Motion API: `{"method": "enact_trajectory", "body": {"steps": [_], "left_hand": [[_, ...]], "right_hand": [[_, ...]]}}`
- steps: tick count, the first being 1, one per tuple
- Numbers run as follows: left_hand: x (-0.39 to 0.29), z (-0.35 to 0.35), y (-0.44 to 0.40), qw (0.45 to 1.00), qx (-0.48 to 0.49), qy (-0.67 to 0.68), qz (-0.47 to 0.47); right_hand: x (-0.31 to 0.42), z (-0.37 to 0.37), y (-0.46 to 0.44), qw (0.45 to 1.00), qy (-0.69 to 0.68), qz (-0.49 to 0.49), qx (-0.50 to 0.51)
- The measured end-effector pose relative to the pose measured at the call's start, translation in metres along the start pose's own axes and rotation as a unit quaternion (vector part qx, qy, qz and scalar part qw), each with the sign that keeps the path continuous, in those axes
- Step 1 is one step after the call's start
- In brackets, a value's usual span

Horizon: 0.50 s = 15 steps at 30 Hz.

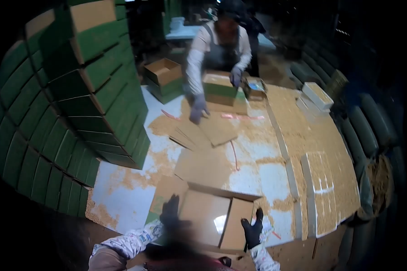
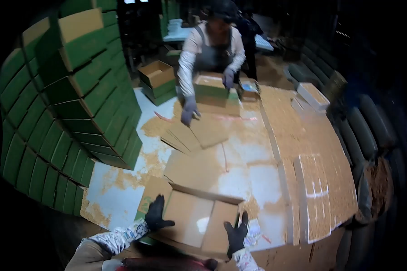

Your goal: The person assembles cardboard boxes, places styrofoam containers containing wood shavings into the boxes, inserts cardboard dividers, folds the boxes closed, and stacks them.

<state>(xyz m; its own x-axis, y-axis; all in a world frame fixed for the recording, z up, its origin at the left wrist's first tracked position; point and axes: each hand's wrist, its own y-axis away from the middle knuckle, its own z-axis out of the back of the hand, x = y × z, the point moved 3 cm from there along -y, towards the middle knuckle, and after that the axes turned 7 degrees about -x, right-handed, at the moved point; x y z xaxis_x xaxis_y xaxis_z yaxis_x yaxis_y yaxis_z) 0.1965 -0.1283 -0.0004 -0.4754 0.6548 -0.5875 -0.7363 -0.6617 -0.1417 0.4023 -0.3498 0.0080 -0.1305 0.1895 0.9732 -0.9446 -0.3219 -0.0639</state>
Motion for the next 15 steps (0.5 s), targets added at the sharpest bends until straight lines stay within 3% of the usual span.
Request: {"method": "enact_trajectory", "body": {"steps": [1, 2, 3, 4, 6, 9, 10, 13, 14, 15], "left_hand": [[0.037, -0.025, 0.028, 0.986, 0.006, 0.117, 0.119], [0.05, -0.026, 0.031, 0.942, 0.252, 0.17, 0.146], [0.035, -0.008, 0.028, 0.871, 0.223, 0.366, 0.242], [0.015, 0.013, 0.03, 0.752, 0.191, 0.548, 0.312], [-0.002, 0.051, 0.016, 0.734, 0.137, 0.6, 0.288], [-0.015, 0.105, -0.017, 0.706, 0.086, 0.662, 0.237], [-0.011, 0.12, -0.023, 0.695, 0.074, 0.68, 0.219], [0.005, 0.198, -0.071, 0.636, 0.028, 0.77, -0.041], [0.001, 0.248, -0.092, 0.65, -0.009, 0.754, -0.093], [0.008, 0.309, -0.107, 0.795, -0.133, 0.553, -0.209]], "right_hand": [[-0.028, -0.012, 0.007, 0.975, -0.168, -0.145, 0.001], [-0.027, -0.016, 0.011, 0.942, -0.254, -0.214, -0.045], [-0.007, -0.023, 0.002, 0.94, -0.256, -0.227, 0.008], [0.015, -0.023, 0.001, 0.935, -0.253, -0.243, 0.058], [0.053, -0.024, 0.011, 0.916, -0.248, -0.282, 0.142], [0.06, -0.048, -0.002, 0.876, -0.265, -0.33, 0.233], [0.048, -0.059, -0.024, 0.883, -0.27, -0.3, 0.24], [0.11, -0.087, -0.079, 0.936, -0.224, -0.117, 0.245], [0.137, -0.096, -0.099, 0.949, -0.203, -0.036, 0.238], [0.169, -0.106, -0.116, 0.956, -0.182, 0.053, 0.225]]}}
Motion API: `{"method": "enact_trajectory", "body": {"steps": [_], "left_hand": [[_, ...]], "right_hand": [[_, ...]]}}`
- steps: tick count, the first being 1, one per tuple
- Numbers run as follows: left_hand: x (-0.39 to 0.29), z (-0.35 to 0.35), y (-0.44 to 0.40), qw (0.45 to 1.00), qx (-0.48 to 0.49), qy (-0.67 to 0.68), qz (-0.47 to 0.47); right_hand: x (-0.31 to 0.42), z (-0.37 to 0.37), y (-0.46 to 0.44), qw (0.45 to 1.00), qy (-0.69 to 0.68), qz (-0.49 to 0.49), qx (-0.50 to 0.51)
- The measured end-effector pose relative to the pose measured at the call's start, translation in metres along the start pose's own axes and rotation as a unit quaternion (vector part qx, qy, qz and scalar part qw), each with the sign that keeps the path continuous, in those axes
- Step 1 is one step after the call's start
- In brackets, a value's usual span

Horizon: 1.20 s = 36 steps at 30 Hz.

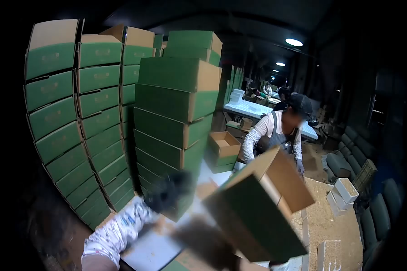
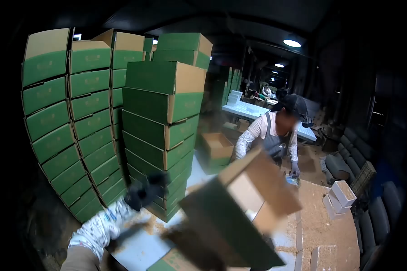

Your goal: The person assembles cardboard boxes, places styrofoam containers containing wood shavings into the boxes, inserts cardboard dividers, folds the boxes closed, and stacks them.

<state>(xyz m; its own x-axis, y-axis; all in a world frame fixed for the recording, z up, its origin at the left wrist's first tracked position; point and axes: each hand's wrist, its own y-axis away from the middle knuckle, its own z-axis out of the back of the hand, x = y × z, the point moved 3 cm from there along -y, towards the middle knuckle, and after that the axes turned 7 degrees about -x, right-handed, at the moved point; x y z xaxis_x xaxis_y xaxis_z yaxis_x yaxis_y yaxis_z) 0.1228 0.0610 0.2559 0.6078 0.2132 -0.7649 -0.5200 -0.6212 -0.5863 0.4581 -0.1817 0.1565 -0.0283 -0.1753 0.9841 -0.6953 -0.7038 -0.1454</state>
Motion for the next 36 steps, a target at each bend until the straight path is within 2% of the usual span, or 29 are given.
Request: {"method": "enact_trajectory", "body": {"steps": [1, 3, 4, 5, 6, 8, 9, 10, 13, 15, 17, 18, 21, 24, 25, 26, 27, 28, 29, 30, 31, 32, 33, 34, 35, 36], "left_hand": [[-0.041, 0.029, -0.037, 0.954, -0.043, -0.253, -0.153], [-0.101, 0.107, -0.121, 0.898, -0.235, -0.252, -0.274], [-0.13, 0.133, -0.153, 0.906, -0.285, -0.094, -0.298], [-0.16, 0.152, -0.183, 0.872, -0.368, -0.179, -0.27], [-0.181, 0.172, -0.2, 0.755, -0.278, -0.454, -0.383], [-0.184, 0.204, -0.238, 0.658, -0.185, -0.648, -0.337], [-0.18, 0.219, -0.256, 0.745, -0.202, -0.603, -0.203], [-0.174, 0.23, -0.268, 0.809, -0.213, -0.544, -0.06], [-0.164, 0.241, -0.27, 0.913, -0.203, -0.35, 0.051], [-0.166, 0.24, -0.261, 0.917, -0.202, -0.338, 0.069], [-0.165, 0.252, -0.261, 0.867, -0.228, -0.441, -0.031], [-0.165, 0.257, -0.259, 0.835, -0.239, -0.489, -0.081], [-0.173, 0.223, -0.238, 0.857, -0.172, -0.468, -0.13], [-0.166, 0.247, -0.251, 0.789, -0.25, -0.549, -0.12], [-0.163, 0.237, -0.247, 0.786, -0.271, -0.505, -0.232], [-0.157, 0.219, -0.232, 0.734, -0.337, -0.492, -0.325], [-0.149, 0.201, -0.216, 0.666, -0.403, -0.478, -0.407], [-0.141, 0.176, -0.19, 0.66, -0.413, -0.454, -0.433], [-0.123, 0.159, -0.166, 0.741, -0.358, -0.377, -0.424], [-0.098, 0.14, -0.131, 0.691, -0.346, -0.463, -0.434], [-0.063, 0.118, -0.086, 0.753, -0.299, -0.464, -0.359], [-0.01, 0.126, -0.042, 0.853, -0.187, -0.412, -0.262], [0.063, 0.139, 0.013, 0.881, -0.076, -0.44, -0.16], [0.092, 0.098, 0.064, 0.847, 0.015, -0.529, -0.051], [0.143, 0.091, 0.118, 0.881, 0.07, -0.422, 0.2], [0.19, 0.092, 0.183, 0.848, 0.114, -0.43, 0.287]], "right_hand": [[0.027, -0.012, -0.025, 0.995, 0.041, 0.087, -0.002], [0.086, -0.042, -0.068, 0.953, 0.133, 0.271, -0.017], [0.117, -0.062, -0.088, 0.913, 0.18, 0.364, -0.028], [0.145, -0.082, -0.106, 0.864, 0.218, 0.452, -0.04], [0.17, -0.105, -0.123, 0.813, 0.242, 0.528, -0.05], [0.211, -0.152, -0.157, 0.73, 0.26, 0.63, -0.06], [0.228, -0.178, -0.175, 0.711, 0.259, 0.651, -0.055], [0.245, -0.202, -0.194, 0.712, 0.253, 0.653, -0.047], [0.287, -0.298, -0.263, 0.832, 0.193, 0.52, 0.024], [0.302, -0.356, -0.301, 0.897, 0.133, 0.416, 0.063], [0.306, -0.406, -0.324, 0.932, 0.079, 0.345, 0.078], [0.301, -0.421, -0.328, 0.927, 0.075, 0.363, 0.061], [0.28, -0.444, -0.317, 0.909, 0.082, 0.41, 0.0], [0.261, -0.431, -0.303, 0.906, 0.087, 0.414, -0.016], [0.25, -0.42, -0.298, 0.884, 0.098, 0.458, 0.012], [0.239, -0.41, -0.289, 0.858, 0.106, 0.5, 0.041], [0.208, -0.388, -0.269, 0.797, 0.169, 0.578, 0.053], [0.177, -0.365, -0.246, 0.724, 0.217, 0.653, 0.059], [0.145, -0.334, -0.189, 0.65, 0.302, 0.695, 0.053], [0.114, -0.304, -0.153, 0.737, 0.336, 0.57, 0.139], [0.081, -0.273, -0.116, 0.81, 0.372, 0.409, 0.195], [0.047, -0.239, -0.077, 0.845, 0.415, 0.26, 0.214], [0.014, -0.197, -0.045, 0.875, 0.385, 0.103, 0.273], [-0.029, -0.147, -0.02, 0.905, 0.357, -0.009, 0.229], [-0.077, -0.092, 0.002, 0.922, 0.327, -0.108, 0.177], [-0.111, -0.035, 0.037, 0.921, 0.361, -0.113, 0.093]]}}
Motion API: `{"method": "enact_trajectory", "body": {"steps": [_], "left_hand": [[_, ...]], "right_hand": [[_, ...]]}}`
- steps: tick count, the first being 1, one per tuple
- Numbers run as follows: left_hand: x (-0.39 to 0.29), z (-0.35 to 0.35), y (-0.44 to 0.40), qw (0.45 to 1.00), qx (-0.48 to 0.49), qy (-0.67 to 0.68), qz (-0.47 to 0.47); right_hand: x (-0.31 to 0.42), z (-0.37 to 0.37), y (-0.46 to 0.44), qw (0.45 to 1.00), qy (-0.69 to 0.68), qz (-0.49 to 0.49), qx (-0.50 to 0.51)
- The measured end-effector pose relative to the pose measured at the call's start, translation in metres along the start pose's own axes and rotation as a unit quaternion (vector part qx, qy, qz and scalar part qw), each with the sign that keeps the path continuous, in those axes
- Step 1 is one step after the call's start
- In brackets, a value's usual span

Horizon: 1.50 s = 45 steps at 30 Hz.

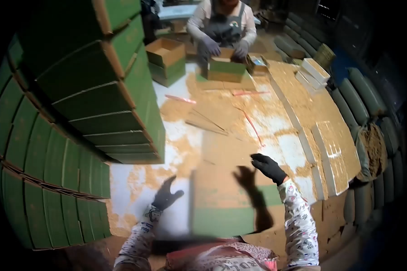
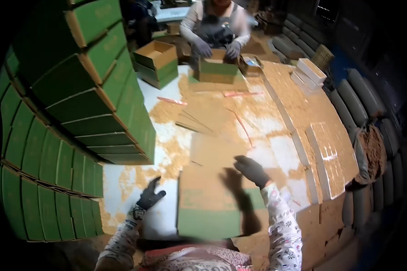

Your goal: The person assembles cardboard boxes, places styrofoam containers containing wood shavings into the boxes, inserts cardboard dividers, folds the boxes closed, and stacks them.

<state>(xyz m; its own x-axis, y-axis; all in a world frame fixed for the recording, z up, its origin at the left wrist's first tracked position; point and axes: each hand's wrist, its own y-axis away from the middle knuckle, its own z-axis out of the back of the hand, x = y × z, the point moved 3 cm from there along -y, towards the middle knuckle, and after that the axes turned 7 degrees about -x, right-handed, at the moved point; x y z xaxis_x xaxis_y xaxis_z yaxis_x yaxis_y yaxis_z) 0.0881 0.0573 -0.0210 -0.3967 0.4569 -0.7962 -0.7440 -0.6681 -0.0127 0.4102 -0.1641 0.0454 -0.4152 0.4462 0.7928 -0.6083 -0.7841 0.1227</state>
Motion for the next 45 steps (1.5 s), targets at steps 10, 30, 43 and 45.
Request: {"method": "enact_trajectory", "body": {"steps": [10, 30, 43, 45], "left_hand": [[0.047, -0.169, 0.145, 0.966, -0.042, 0.07, 0.245], [-0.339, -0.143, 0.083, 0.863, -0.079, -0.271, -0.419], [-0.315, -0.068, 0.116, 0.877, 0.142, -0.391, -0.243], [-0.326, -0.074, 0.107, 0.887, 0.038, -0.342, -0.307]], "right_hand": [[-0.224, 0.065, 0.142, 0.925, 0.025, -0.135, -0.355], [0.008, 0.077, 0.145, 0.895, -0.191, 0.191, 0.356], [0.066, 0.161, 0.139, 0.748, 0.477, 0.374, -0.269], [0.068, 0.143, 0.146, 0.809, 0.447, 0.374, -0.075]]}}
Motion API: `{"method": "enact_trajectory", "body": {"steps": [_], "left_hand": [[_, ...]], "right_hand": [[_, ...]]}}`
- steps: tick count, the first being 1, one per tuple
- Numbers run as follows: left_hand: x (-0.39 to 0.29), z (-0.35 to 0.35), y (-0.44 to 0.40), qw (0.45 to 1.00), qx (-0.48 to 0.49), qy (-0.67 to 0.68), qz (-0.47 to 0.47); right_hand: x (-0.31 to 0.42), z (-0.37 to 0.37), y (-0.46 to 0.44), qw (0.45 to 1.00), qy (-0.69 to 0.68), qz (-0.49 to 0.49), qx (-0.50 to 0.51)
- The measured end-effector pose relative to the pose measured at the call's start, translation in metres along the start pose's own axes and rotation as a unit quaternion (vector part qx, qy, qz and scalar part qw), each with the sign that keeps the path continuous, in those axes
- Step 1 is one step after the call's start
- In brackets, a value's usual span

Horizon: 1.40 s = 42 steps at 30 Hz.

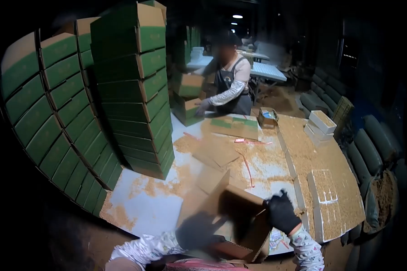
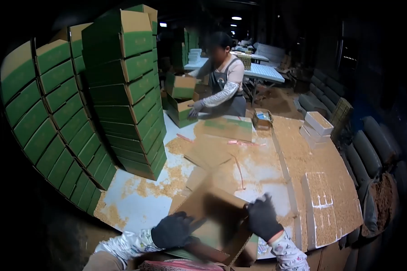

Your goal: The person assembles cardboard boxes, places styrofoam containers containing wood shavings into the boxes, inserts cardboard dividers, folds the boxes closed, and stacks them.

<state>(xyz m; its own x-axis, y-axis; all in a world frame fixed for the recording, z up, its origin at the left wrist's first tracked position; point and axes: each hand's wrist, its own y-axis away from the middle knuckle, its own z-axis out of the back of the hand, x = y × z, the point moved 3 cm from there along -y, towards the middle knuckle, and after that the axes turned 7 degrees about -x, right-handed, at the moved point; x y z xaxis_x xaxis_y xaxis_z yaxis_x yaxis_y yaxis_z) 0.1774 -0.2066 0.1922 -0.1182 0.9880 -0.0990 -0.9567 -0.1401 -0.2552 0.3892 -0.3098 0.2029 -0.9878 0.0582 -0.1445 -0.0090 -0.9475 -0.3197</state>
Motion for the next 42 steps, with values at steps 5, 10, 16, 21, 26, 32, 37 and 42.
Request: {"method": "enact_trajectory", "body": {"steps": [5, 10, 16, 21, 26, 32, 37, 42], "left_hand": [[-0.001, -0.089, -0.03, 0.98, -0.196, -0.022, 0.029], [0.017, -0.051, -0.018, 0.998, -0.016, -0.01, -0.054], [0.022, -0.047, -0.016, 0.986, -0.124, 0.109, 0.006], [0.027, -0.073, -0.012, 0.997, -0.062, 0.013, 0.041], [0.13, -0.091, 0.048, 0.778, -0.143, 0.555, 0.257], [0.033, -0.259, 0.125, 0.261, -0.068, 0.896, 0.354], [0.082, -0.045, -0.018, 0.924, -0.228, 0.276, 0.136], [0.13, -0.117, -0.019, 0.943, -0.059, 0.269, 0.185]], "right_hand": [[0.025, -0.029, -0.014, 0.991, -0.071, 0.01, 0.115], [0.065, -0.093, -0.043, 0.931, -0.268, 0.005, -0.248], [0.038, -0.096, -0.026, 0.711, -0.488, -0.35, -0.367], [0.015, -0.086, 0.036, 0.744, -0.283, -0.398, -0.455], [0.128, -0.191, 0.073, 0.771, -0.497, -0.362, -0.165], [0.057, -0.047, 0.005, 0.905, -0.351, -0.059, 0.232], [0.074, -0.048, 0.027, 0.892, -0.322, -0.052, 0.312], [-0.042, -0.061, 0.16, 0.804, -0.18, -0.463, -0.326]]}}
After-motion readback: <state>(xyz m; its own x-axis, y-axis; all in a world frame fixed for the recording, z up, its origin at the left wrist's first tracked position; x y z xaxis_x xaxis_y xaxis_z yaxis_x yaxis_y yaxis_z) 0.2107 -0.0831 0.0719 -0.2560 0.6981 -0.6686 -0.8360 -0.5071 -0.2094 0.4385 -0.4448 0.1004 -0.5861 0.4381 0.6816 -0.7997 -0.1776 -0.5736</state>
